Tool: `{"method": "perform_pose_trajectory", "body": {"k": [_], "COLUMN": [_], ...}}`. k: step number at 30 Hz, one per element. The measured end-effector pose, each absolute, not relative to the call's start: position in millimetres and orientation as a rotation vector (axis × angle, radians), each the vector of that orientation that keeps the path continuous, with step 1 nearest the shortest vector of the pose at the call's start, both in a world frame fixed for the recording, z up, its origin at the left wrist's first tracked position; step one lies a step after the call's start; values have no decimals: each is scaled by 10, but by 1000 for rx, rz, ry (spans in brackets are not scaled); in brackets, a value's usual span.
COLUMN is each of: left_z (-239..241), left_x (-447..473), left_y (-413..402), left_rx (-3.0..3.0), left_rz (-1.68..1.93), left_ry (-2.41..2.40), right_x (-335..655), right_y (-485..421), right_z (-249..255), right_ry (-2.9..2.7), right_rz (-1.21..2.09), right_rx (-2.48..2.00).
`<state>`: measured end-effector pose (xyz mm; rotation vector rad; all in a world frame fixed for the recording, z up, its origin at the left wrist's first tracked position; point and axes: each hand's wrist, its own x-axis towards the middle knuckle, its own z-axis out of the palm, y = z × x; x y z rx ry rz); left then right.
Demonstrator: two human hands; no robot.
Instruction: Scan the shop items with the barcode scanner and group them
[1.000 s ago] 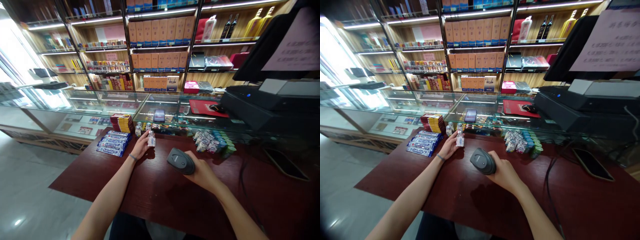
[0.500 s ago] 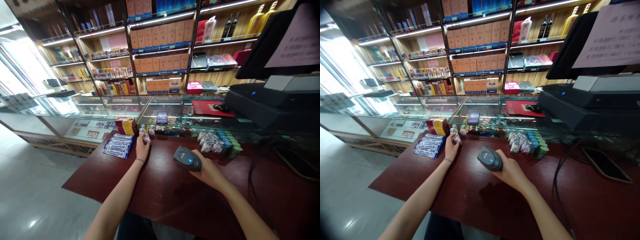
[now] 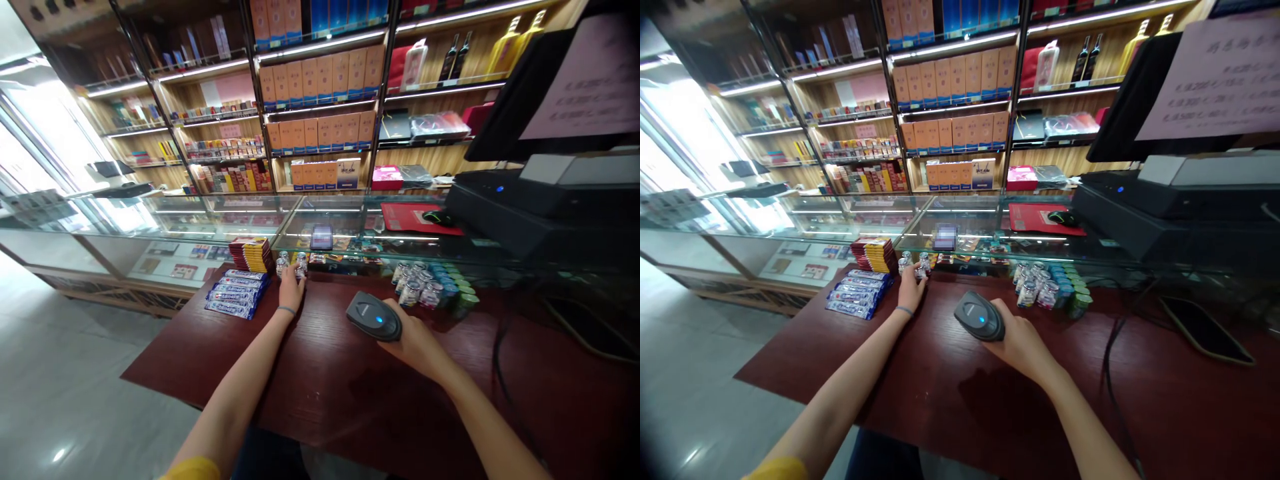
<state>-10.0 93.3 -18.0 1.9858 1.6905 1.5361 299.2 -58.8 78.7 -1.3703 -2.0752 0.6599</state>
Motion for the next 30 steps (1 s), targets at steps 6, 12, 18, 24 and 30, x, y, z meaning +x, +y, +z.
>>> {"method": "perform_pose_trajectory", "body": {"k": [6,12,18,24,30], "left_z": [-195,-215,-180,-141,-105], "left_x": [-50,-36,-29,-23,-10], "left_y": [1037,1048,1011,1001,950], "left_rx": [1995,2007,2003,2002,2122], "left_rz": [1550,1529,1473,1494,1592], "left_ry": [1690,1714,1723,1697,1672], "right_x": [3003,2995,3002,3051,3161], "right_y": [-620,-620,-613,-615,-511], "right_z": [801,828,816,781,719], "right_ry": [-2024,-2036,-2029,-2002,-1901], "right_rz": [692,719,724,698,678], "right_rx": [-1357,-1327,-1347,-1349,-1373]}}
